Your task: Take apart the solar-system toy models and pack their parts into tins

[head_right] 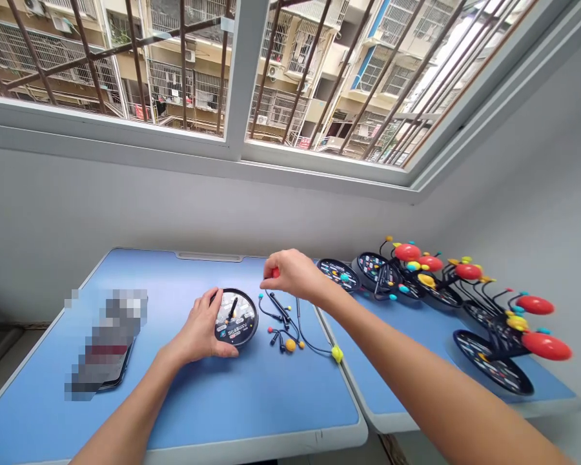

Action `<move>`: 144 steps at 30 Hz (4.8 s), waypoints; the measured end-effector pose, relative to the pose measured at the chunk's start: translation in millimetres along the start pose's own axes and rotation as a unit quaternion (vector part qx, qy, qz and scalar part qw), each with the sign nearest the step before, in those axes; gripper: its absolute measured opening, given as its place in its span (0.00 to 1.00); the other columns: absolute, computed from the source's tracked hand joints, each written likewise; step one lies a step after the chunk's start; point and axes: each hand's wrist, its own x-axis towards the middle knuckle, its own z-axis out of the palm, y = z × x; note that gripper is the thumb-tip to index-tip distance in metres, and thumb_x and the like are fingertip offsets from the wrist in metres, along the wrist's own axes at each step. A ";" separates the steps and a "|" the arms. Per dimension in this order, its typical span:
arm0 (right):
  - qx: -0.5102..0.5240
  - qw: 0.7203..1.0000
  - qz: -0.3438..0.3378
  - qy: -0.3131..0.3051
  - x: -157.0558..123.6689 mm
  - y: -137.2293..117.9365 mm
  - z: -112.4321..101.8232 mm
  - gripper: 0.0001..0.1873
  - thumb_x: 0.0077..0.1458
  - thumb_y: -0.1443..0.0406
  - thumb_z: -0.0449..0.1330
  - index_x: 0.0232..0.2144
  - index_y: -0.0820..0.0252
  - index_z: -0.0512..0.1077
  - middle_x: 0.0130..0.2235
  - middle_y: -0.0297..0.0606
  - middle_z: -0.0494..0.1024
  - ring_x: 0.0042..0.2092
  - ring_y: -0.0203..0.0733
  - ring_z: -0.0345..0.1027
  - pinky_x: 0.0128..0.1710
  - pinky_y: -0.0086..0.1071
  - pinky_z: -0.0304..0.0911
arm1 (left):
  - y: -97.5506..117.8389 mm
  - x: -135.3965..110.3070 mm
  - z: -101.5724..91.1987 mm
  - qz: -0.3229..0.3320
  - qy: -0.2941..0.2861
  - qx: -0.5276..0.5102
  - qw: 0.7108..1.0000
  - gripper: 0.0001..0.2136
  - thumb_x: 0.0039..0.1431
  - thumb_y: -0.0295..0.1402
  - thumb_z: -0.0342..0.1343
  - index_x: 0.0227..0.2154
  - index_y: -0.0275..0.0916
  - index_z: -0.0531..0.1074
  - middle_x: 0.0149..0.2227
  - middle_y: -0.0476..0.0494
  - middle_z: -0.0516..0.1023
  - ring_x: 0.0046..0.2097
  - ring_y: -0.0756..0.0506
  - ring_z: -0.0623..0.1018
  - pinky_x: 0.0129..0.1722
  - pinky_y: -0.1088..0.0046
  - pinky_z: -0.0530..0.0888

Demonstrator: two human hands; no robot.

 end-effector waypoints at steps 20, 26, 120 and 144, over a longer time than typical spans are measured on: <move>-0.004 0.999 0.037 0.001 -20.2 28.4 87.2 0.10 0.47 0.60 0.62 0.34 0.54 0.76 0.32 0.35 0.76 0.38 0.42 0.66 0.30 0.28 0.53 | -2.3 2.7 0.8 0.047 0.024 -0.066 0.996 0.50 0.25 0.38 0.68 0.57 0.40 0.54 0.61 0.33 0.48 0.61 0.31 0.53 0.57 0.53 0.57; 0.131 0.991 -0.006 0.039 -17.1 -10.1 95.2 0.08 0.45 0.65 0.63 0.32 0.54 0.78 0.28 0.34 0.76 0.34 0.41 0.66 0.33 0.30 0.56 | 2.9 -0.4 4.1 0.068 0.016 -0.094 0.993 0.53 0.25 0.36 0.69 0.60 0.39 0.50 0.61 0.31 0.46 0.62 0.31 0.52 0.58 0.54 0.57; -0.017 0.989 0.141 0.042 -23.6 98.5 102.1 0.11 0.47 0.61 0.62 0.19 0.60 0.67 0.28 0.39 0.75 0.38 0.49 0.61 0.31 0.32 0.45 | -30.4 32.1 6.7 -0.001 0.111 0.085 0.990 0.42 0.43 0.46 0.59 0.60 0.38 0.48 0.58 0.33 0.62 0.60 0.36 0.59 0.58 0.54 0.49; 0.027 0.980 0.196 0.035 -34.1 95.9 127.0 0.12 0.38 0.76 0.51 0.18 0.57 0.50 0.19 0.28 0.57 0.23 0.34 0.48 0.23 0.28 0.39 | -33.7 29.4 9.1 0.019 0.121 0.060 0.991 0.38 0.45 0.44 0.59 0.59 0.40 0.52 0.56 0.36 0.65 0.58 0.37 0.62 0.58 0.53 0.50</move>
